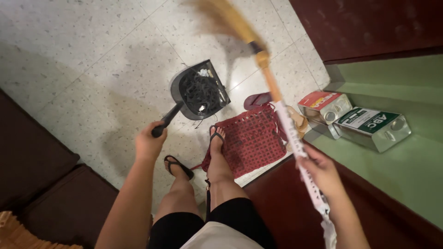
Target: Sweeping dust and debris from the floor into a dustpan using a broom.
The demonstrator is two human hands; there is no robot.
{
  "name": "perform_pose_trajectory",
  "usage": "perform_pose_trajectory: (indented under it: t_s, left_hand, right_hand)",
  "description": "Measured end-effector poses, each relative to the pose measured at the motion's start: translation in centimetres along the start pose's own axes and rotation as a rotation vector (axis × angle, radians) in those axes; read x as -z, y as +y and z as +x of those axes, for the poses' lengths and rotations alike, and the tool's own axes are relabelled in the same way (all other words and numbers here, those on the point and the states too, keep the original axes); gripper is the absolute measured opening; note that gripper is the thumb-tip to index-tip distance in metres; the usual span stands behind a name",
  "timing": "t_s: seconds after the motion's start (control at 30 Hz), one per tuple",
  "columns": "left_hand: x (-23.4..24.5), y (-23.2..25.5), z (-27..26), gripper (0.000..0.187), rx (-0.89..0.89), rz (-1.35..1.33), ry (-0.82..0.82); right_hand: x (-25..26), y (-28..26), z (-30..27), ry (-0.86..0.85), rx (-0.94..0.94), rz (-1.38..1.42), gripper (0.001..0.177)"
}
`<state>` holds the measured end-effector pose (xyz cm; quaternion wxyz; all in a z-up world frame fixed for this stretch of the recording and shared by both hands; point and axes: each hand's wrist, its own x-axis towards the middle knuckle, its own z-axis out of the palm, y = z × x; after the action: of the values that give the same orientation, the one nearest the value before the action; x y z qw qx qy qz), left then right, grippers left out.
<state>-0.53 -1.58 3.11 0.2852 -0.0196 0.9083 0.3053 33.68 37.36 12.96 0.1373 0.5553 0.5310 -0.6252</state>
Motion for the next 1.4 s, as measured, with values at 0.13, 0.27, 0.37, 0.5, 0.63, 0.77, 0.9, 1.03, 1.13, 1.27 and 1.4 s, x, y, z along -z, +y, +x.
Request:
perform_pose_trajectory:
  t_s: [0.13,0.27,0.37,0.5,0.63,0.77,0.9,1.03,1.13,1.27,1.4]
  left_hand:
    - [3.2,-1.9,-1.3,0.033,0.037,0.005,0.041]
    - [6.7,-4.7,-2.3,0.032,0.132,0.027,0.066]
    - [8.9,-8.7,-2.3,0.033,0.156,0.030,0.102]
    - [11.3,-15.0,-1.5,0.031,0.033,0.039,0.209]
    - [14.5,-16.4,-2.0,0.030,0.151,0.001,0.228]
    - [15.1,-20.4,-0.7,0.027,0.247,-0.125,0.163]
    - [14.5,-26.0,0.7,0.026,0.007,-0.235,0.208]
    - [17.5,-24.5,0.2,0.030,0.056,-0.096,0.177]
    - [19.8,-25.5,-0.8,0.031,0.016,-0.104,0.132]
    - [22.5,-26.4,-2.0,0.029,-0.187,-0.028,0.156]
    - [23.8,-26.8,-2.4,0.032,-0.048,0.065,0.104]
  right_hand:
    - [-0.2,-0.8,3.8,0.042,0.108,-0.011,0.046]
    - [-3.4,0.4,11.5,0.165,0.075,0.063,0.037]
    - [-7.9,3.6,16.8,0.152,0.131,-0.002,0.032]
    - [-18.2,4.3,15.5,0.089,0.104,-0.239,0.032]
    - [-26.1,11.9,13.5,-0.113,0.139,-0.150,0.037]
    - [-29.9,8.8,0.6,-0.231,-0.033,-0.069,0.049]
    - [-27.9,8.1,-11.0,-0.191,-0.122,-0.049,0.054]
    - [-26.1,10.0,-16.1,-0.113,-0.116,0.009,0.058]
    - [-27.3,10.1,-16.2,0.057,-0.113,0.021,0.053]
    - [-30.8,11.0,-10.3,0.097,-0.027,0.116,0.026]
    - [-34.4,14.6,-2.1,0.019,0.002,0.277,0.025]
